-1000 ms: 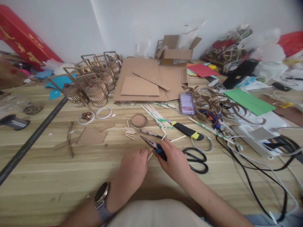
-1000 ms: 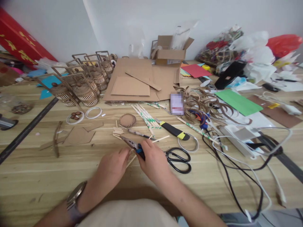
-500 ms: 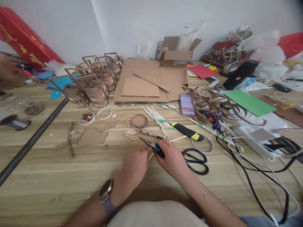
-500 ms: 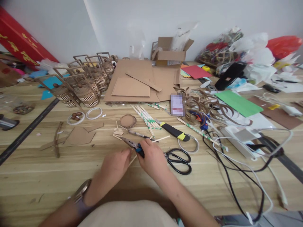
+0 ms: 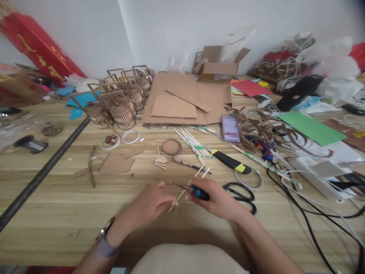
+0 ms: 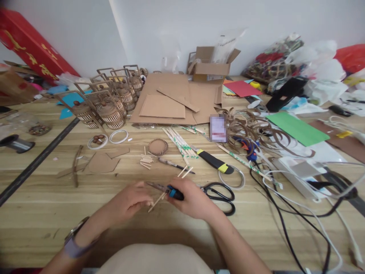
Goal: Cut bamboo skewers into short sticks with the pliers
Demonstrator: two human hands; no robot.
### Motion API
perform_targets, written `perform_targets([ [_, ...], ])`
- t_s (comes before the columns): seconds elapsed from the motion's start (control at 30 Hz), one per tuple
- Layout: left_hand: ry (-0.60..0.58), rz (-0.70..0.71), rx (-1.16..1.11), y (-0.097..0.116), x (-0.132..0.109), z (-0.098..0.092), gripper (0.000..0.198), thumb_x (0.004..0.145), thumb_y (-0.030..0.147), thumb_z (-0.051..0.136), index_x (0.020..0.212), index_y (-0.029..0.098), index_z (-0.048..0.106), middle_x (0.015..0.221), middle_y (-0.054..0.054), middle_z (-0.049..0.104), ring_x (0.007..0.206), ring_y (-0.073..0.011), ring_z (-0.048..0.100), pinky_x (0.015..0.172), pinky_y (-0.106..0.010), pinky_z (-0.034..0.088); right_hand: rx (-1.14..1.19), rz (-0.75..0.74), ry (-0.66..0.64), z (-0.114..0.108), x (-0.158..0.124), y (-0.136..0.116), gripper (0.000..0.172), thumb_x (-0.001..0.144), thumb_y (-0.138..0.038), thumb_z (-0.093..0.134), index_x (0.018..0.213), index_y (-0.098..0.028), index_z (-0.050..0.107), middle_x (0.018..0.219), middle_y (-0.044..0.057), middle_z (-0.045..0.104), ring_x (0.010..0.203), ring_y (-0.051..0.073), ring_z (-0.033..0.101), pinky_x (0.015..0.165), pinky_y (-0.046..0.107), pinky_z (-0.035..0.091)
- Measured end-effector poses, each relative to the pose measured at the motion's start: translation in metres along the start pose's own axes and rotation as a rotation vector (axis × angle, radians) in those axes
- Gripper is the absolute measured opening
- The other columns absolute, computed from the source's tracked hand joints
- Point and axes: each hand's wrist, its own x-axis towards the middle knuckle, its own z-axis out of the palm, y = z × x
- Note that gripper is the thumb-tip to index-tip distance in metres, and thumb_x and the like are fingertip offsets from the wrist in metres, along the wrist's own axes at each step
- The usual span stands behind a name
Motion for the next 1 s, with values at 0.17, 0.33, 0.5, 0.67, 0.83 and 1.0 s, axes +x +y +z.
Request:
perform_targets([
  [0.17, 0.128, 0.023, 0.522, -0.012, 0.001, -0.009, 0.028, 0.093, 0.014, 0.047, 0.097, 0.021, 0.074, 0.096, -0.008, 0.074, 0.093, -0.0261, 0.056, 0.081, -0.038, 0.042, -0.091, 0.048, 0.094, -0.002, -0.001, 0.001, 0.011, 0.088, -0.020, 0.054, 0.079, -0.020, 0.059, 0.077, 0.002, 0.062, 0.071, 0.017, 0.056, 0.065, 0.026, 0.041],
  [0.33, 0.405, 0.007, 0.436, -0.006, 0.009, 0.006, 0.031, 0.093, 0.014, 0.044, 0.109, 0.018, 0.072, 0.105, -0.010, 0.073, 0.101, -0.0255, 0.059, 0.090, -0.039, 0.046, -0.102, 0.073, 0.116, 0.009, -0.002, -0.003, 0.023, 0.081, -0.013, 0.052, 0.101, -0.021, 0.060, 0.091, 0.005, 0.070, 0.080, 0.020, 0.064, 0.070, 0.028, 0.046],
  [0.5, 0.206, -0.163, 0.067, 0.015, 0.015, 0.023, 0.028, 0.094, 0.025, 0.048, 0.092, 0.019, 0.075, 0.090, -0.009, 0.075, 0.086, -0.0245, 0.067, 0.081, -0.034, 0.050, -0.082, 0.085, 0.129, 0.011, -0.007, -0.008, 0.042, 0.079, -0.014, 0.052, 0.120, -0.020, 0.051, 0.102, 0.008, 0.072, 0.088, 0.023, 0.069, 0.075, 0.031, 0.050],
  [0.67, 0.100, -0.120, -0.125, 0.024, 0.016, 0.023, 0.026, 0.091, 0.026, 0.050, 0.099, 0.023, 0.074, 0.101, -0.004, 0.076, 0.100, -0.0247, 0.066, 0.096, -0.036, 0.045, -0.019, 0.073, 0.027, 0.005, -0.009, -0.012, 0.057, 0.076, -0.010, 0.053, 0.131, -0.020, 0.045, 0.117, 0.010, 0.070, 0.102, 0.025, 0.068, 0.086, 0.036, 0.051],
  [0.83, 0.044, -0.170, -0.177, 0.026, 0.016, 0.028, 0.023, 0.082, 0.015, 0.050, 0.085, 0.022, 0.072, 0.093, -0.003, 0.076, 0.092, -0.0224, 0.066, 0.087, -0.032, 0.047, 0.036, 0.053, -0.036, 0.003, -0.008, -0.015, 0.062, 0.080, -0.015, 0.060, 0.139, -0.023, 0.043, 0.122, 0.010, 0.069, 0.111, 0.026, 0.065, 0.094, 0.041, 0.050],
  [1.0, 0.065, -0.236, -0.458, 0.020, 0.020, 0.033, 0.019, 0.085, 0.029, 0.054, 0.071, 0.019, 0.062, 0.072, -0.003, 0.071, 0.072, -0.0194, 0.066, 0.072, -0.029, 0.048, 0.009, -0.036, 0.112, 0.005, -0.005, -0.012, 0.053, 0.081, -0.017, 0.063, 0.132, -0.023, 0.050, 0.131, 0.013, 0.059, 0.122, 0.026, 0.057, 0.101, 0.042, 0.046],
])
